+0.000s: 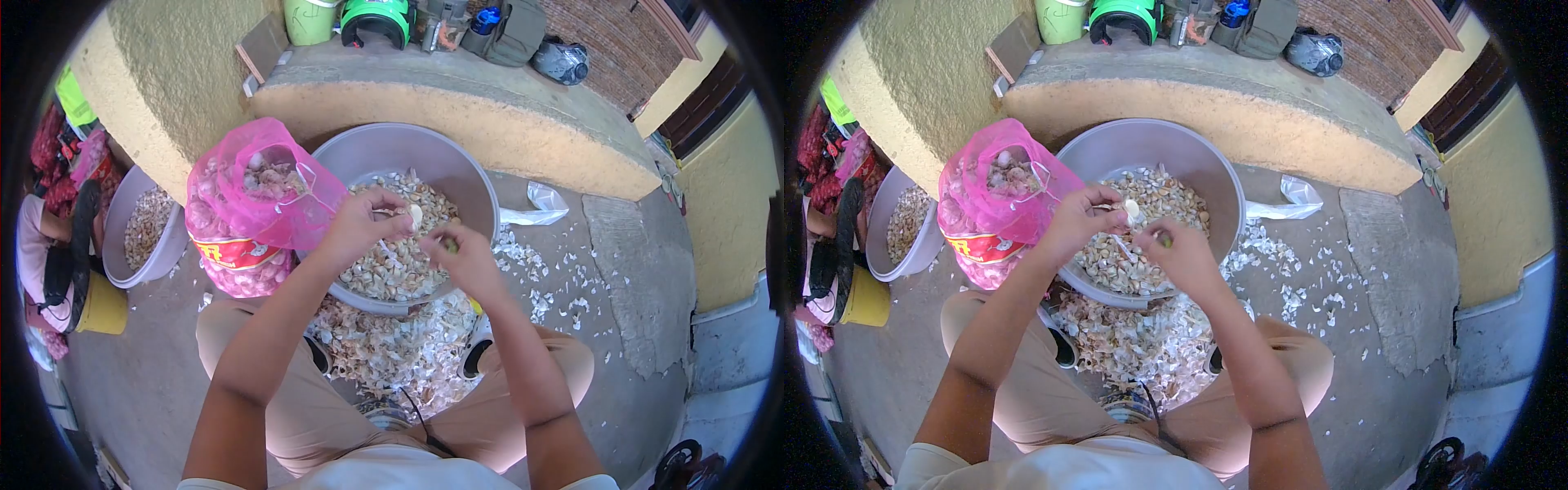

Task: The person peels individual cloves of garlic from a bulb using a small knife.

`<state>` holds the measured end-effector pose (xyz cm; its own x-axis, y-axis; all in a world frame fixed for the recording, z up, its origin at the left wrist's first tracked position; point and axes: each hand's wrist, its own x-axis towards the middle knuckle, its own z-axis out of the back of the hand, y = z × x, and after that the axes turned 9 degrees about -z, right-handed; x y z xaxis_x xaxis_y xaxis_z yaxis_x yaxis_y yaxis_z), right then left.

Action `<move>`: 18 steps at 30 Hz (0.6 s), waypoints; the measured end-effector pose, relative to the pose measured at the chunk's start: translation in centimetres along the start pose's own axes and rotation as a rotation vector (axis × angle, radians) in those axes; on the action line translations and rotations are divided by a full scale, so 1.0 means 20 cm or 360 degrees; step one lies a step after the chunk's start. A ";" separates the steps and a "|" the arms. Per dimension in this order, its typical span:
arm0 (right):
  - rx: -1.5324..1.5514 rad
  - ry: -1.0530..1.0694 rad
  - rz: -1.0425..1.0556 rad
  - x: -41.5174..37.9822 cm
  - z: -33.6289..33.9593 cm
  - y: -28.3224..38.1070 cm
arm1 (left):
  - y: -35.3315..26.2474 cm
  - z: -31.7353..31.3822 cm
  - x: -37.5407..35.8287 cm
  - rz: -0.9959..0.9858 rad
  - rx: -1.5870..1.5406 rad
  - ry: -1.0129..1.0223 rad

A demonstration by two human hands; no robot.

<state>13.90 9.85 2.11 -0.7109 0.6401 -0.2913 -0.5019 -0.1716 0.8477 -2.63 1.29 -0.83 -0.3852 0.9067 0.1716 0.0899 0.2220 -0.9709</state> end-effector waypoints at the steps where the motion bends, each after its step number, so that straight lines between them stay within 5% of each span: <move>1: 0.0041 -0.0098 0.0159 0.01 0.00 0.00 | -0.01 -0.01 -0.01 0.0008 0.0027 0.0039; 3: 0.0123 -0.0296 0.0476 0.02 0.00 0.01 | 0.01 -0.04 -0.02 -0.0053 0.0131 0.0084; 6: 0.0338 -0.0138 0.0461 0.05 -0.04 -0.02 | 0.05 -0.07 -0.03 -0.0186 0.0273 0.0052; 9: 0.0543 -0.0207 0.0131 0.05 -0.06 -0.02 | 0.05 -0.09 -0.05 -0.0196 0.0292 -0.0081; 14: 0.0495 -0.0481 0.0191 0.08 -0.12 -0.04 | 0.07 -0.11 -0.05 -0.0386 0.0472 -0.0245; 18: 0.0404 -0.0634 0.0004 0.10 -0.09 -0.02 | 0.03 -0.10 -0.04 -0.0232 0.0417 -0.0325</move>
<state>11.84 9.74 0.34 -0.4428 0.8858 -0.1386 -0.3287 -0.0166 0.9443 -0.47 1.36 -1.31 -0.5543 0.7762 0.3004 -0.2077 0.2204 -0.9530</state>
